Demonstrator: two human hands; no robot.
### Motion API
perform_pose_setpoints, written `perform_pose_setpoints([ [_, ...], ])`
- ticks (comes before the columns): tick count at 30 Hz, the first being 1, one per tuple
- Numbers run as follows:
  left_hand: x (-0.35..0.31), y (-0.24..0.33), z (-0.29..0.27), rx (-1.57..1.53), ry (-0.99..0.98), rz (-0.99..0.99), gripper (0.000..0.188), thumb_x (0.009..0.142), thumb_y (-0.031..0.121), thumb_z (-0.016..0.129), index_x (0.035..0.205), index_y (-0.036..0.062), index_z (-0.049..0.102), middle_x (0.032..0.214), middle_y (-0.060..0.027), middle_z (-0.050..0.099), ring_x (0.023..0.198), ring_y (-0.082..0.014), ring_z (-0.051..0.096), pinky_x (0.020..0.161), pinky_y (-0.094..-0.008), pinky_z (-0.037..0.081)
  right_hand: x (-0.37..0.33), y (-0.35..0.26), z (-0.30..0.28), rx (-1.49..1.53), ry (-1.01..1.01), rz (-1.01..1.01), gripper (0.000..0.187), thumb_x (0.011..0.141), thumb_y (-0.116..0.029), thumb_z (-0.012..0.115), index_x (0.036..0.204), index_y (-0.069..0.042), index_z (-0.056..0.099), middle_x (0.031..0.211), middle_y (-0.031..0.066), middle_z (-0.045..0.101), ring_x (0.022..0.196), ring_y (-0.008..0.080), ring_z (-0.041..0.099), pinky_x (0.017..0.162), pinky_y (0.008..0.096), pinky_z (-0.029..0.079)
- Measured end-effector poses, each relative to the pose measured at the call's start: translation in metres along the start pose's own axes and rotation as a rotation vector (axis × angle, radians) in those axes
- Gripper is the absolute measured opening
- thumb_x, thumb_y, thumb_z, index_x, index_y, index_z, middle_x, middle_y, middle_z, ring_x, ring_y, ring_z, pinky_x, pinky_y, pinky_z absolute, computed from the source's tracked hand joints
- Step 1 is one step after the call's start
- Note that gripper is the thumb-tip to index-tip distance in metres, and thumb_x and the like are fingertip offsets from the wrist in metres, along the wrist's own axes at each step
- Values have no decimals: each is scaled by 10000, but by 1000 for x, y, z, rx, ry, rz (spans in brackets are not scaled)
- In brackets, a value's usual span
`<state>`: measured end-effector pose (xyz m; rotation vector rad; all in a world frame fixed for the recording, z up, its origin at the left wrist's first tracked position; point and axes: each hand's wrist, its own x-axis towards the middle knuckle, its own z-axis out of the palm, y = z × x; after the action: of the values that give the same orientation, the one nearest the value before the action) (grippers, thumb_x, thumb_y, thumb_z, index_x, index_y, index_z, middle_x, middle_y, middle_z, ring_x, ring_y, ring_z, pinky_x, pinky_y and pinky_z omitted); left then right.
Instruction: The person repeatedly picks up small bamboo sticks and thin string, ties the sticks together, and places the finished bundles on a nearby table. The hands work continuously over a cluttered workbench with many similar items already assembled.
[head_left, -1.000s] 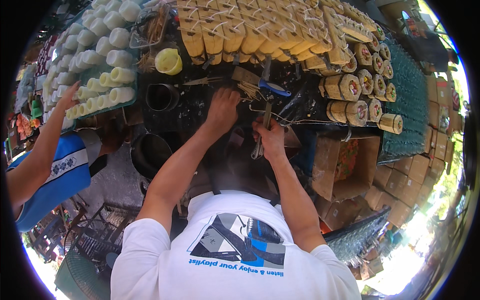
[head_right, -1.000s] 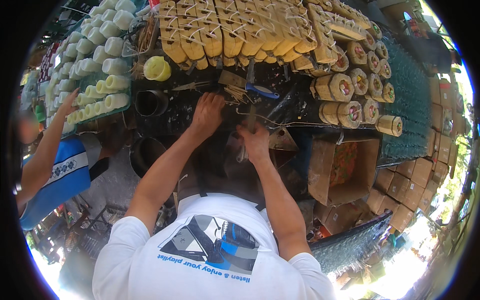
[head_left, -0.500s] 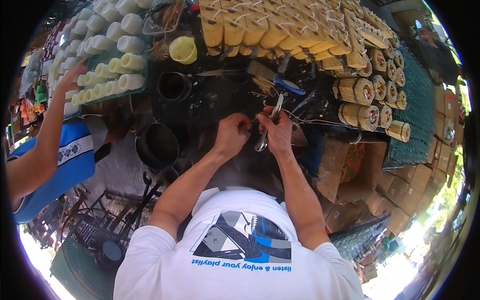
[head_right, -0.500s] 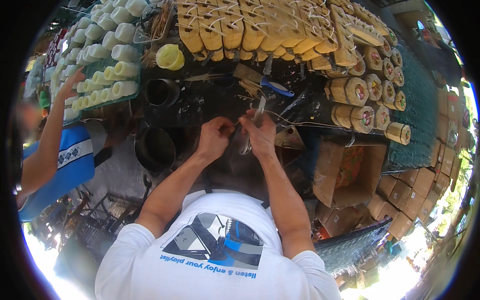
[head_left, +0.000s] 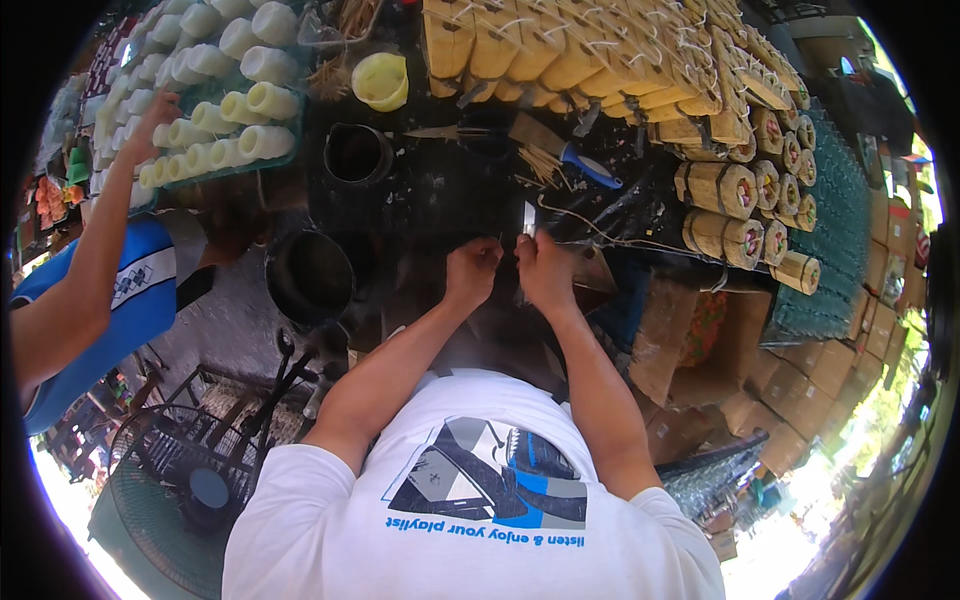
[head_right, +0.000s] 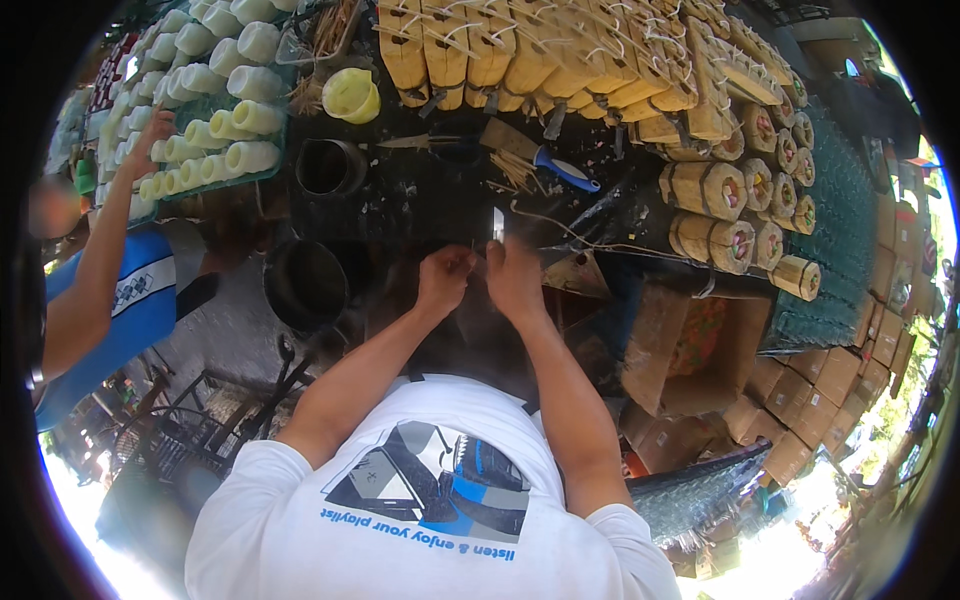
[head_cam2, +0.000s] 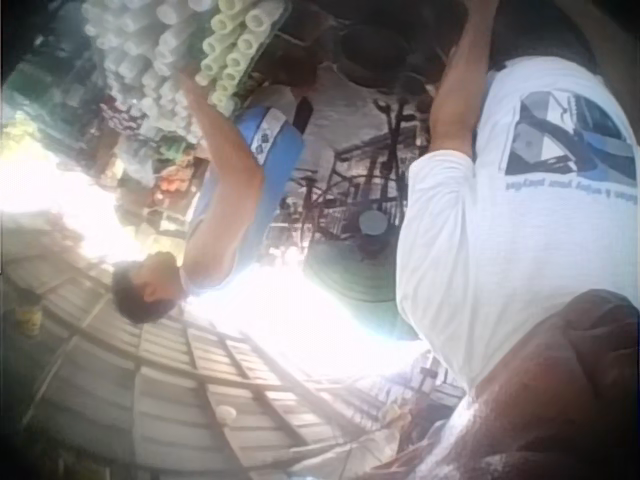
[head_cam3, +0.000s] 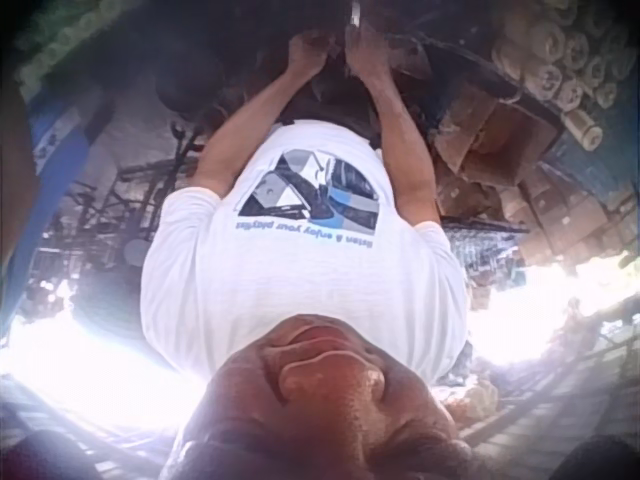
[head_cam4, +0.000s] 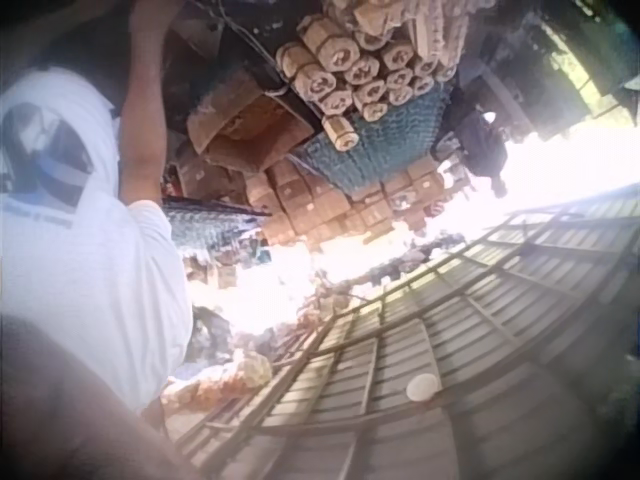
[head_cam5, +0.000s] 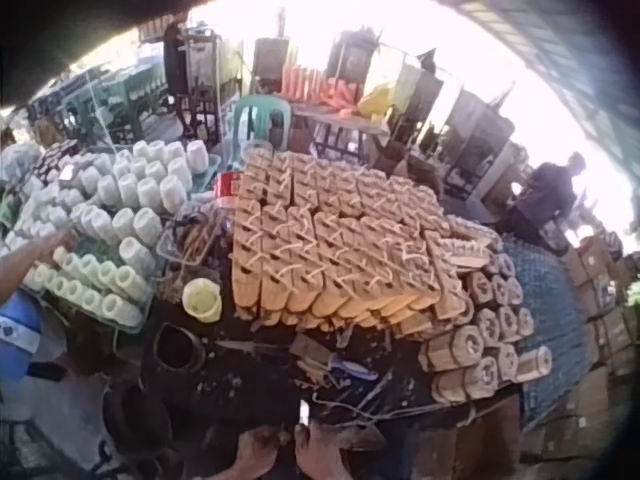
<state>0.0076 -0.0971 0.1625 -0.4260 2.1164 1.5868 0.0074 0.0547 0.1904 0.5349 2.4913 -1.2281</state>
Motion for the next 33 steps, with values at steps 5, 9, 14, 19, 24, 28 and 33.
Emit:
perform_pose_setpoints([
  [5, 11, -29, 12, 57, 95, 196, 176, 928, 109, 710, 1053, -3, 761, 866, -181, 749, 766, -269, 725, 701, -371, 549, -32, -31, 2, -328, -55, -198, 345, 987, -178, 550, 1214, 75, 609, 736, 302, 676, 713, 509, 677, 664, 593, 539],
  [9, 12, -28, 9, 157, 75, 291, 199, 915, 96, 710, 1085, 5, 762, 905, -206, 749, 848, -306, 732, 762, -387, 557, -36, -37, 14, -331, -33, -159, 362, 981, -168, 543, 1246, 72, 598, 723, 296, 676, 706, 497, 688, 660, 592, 549],
  [14, 13, -28, 6, 121, 52, 257, 206, 913, 103, 715, 1095, 28, 774, 935, -217, 753, 894, -307, 744, 790, -388, 560, -34, -40, 17, -367, -44, -169, 370, 969, -155, 546, 1259, 70, 593, 728, 294, 681, 708, 490, 694, 666, 593, 555],
  [19, 14, -24, 4, 45, 5, 218, 204, 915, 97, 708, 1091, 19, 775, 941, -213, 761, 870, -297, 761, 767, -375, 568, -32, -37, 19, -392, -58, -179, 356, 965, -151, 549, 1247, 64, 586, 742, 283, 691, 726, 484, 699, 666, 580, 560],
  [24, 14, -21, 3, -16, -14, 231, 208, 919, 91, 696, 1098, 15, 771, 940, -193, 768, 876, -260, 768, 770, -349, 571, -33, -35, 23, -404, -47, -158, 316, 961, -150, 561, 1211, 41, 591, 764, 275, 698, 737, 484, 701, 673, 576, 563],
  [28, 16, -24, 4, -4, -35, 227, 218, 923, 91, 685, 1111, 12, 763, 956, -182, 773, 888, -228, 766, 775, -343, 572, -36, -46, 21, -391, 7, -150, 298, 958, -146, 565, 1194, 32, 599, 790, 285, 699, 752, 488, 702, 681, 575, 567],
  [33, 16, -22, 5, -15, -31, 217, 215, 928, 85, 681, 1114, 10, 759, 966, -176, 777, 888, -220, 764, 776, -342, 572, -34, -44, 20, -388, -4, -132, 295, 958, -146, 565, 1185, 36, 612, 801, 293, 699, 766, 493, 702, 687, 579, 567],
])
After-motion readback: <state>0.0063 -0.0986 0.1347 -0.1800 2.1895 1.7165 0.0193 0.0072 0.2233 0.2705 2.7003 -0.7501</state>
